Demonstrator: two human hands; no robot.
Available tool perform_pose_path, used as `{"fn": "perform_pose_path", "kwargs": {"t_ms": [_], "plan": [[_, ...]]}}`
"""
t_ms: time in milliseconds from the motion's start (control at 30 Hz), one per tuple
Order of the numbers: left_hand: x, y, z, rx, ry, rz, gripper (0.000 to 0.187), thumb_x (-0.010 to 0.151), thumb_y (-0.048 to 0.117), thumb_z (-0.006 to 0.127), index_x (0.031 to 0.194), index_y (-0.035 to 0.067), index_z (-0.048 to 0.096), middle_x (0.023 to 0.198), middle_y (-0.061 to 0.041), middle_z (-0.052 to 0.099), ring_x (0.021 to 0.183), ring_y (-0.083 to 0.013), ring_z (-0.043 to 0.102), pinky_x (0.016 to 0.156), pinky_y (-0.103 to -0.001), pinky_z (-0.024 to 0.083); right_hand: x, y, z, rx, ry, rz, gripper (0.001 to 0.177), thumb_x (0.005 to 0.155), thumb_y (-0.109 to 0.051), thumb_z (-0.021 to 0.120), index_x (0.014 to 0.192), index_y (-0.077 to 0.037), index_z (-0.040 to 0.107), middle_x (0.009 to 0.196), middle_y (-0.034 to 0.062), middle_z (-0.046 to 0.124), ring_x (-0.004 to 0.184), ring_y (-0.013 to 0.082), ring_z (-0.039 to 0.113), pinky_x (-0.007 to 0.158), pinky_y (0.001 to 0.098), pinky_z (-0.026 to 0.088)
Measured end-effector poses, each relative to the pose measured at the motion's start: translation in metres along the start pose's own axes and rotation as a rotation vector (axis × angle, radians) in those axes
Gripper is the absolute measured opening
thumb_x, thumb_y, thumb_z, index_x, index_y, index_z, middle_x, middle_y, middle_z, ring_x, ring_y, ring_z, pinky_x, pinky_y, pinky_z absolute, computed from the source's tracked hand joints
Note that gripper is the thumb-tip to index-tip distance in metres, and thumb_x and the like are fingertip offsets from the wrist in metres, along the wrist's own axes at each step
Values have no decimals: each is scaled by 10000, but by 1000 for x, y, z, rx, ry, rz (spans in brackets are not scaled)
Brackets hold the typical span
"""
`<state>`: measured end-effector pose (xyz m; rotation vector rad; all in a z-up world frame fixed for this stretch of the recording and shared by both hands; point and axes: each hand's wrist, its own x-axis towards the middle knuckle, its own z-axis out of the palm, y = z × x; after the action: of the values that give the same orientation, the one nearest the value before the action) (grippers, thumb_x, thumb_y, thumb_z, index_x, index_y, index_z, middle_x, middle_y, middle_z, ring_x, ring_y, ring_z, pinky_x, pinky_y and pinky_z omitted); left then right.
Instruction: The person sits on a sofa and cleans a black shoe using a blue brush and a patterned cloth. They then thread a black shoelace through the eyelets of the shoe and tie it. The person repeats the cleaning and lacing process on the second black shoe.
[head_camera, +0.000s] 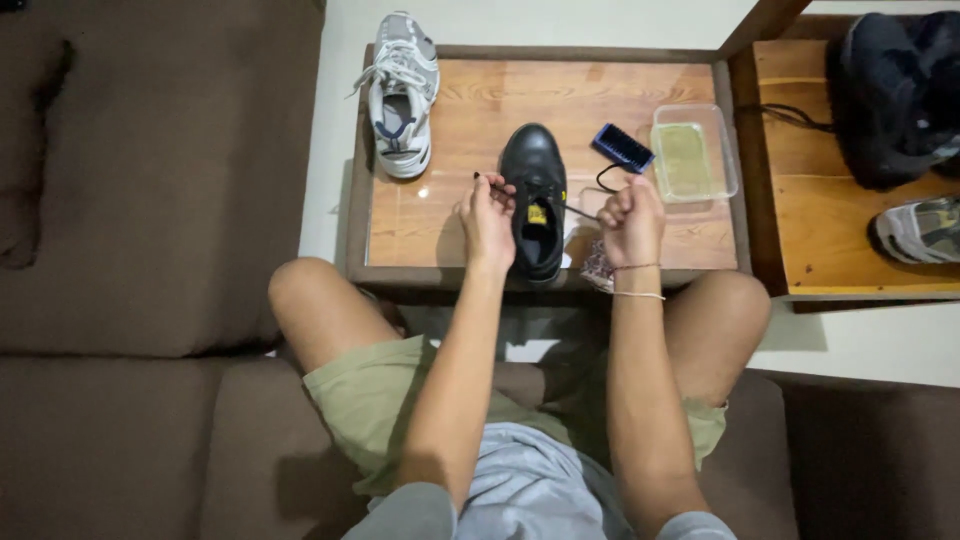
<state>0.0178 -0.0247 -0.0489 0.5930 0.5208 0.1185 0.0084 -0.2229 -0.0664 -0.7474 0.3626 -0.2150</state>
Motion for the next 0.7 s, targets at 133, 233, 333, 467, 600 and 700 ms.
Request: {"fn": "perform_pose_path", "kwargs": {"t_ms": [133,233,333,467,600,700], "plan": [[-18,32,30,575,-259,419,242,1068,239,532,1128,40,656,973,-96,659,943,-207,674,834,-288,520,-20,-8,67,-657,-3,-160,194,962,-146,542,1107,-172,668,726,-7,489,535,70,467,454,187,406],[-15,45,45,1022,-519,726,234,1057,263,571,1167,110,709,1099,-107,703,1110,-308,681,977,-420,539,-37,-3,108,-1175,-288,-401,223,875,-133,660,1080,-99,741,906,139,664,792,273,642,681,370,554],[-2,56,52,1226,-769,781,276,1079,324,518,1192,166,713,1151,-92,700,1159,-337,656,1026,-460,517,-24,8,114,-1310,-527,-644,107,894,-103,727,868,-2,702,853,215,658,882,435,654,829,504,549],[7,65,17,1334,-723,741,162,992,258,682,1120,204,765,952,-80,745,950,-312,741,833,-380,608,-31,14,103,-1013,-220,-196,190,994,-195,664,998,-60,797,652,69,614,555,123,607,528,264,604],[7,41,-10,1052,-596,267,327,933,238,765,1252,198,702,856,-36,767,693,-116,742,732,-266,606,-26,24,85,-873,-127,-147,182,1003,-169,651,1071,-72,789,711,62,643,584,82,604,493,224,593],[5,40,1,1240,-723,95,678,900,143,731,1527,150,473,855,-131,754,717,-194,763,701,-320,636,-35,16,94,-918,-209,-133,165,996,-147,666,1069,-57,784,772,68,696,663,95,670,589,214,615]]}}
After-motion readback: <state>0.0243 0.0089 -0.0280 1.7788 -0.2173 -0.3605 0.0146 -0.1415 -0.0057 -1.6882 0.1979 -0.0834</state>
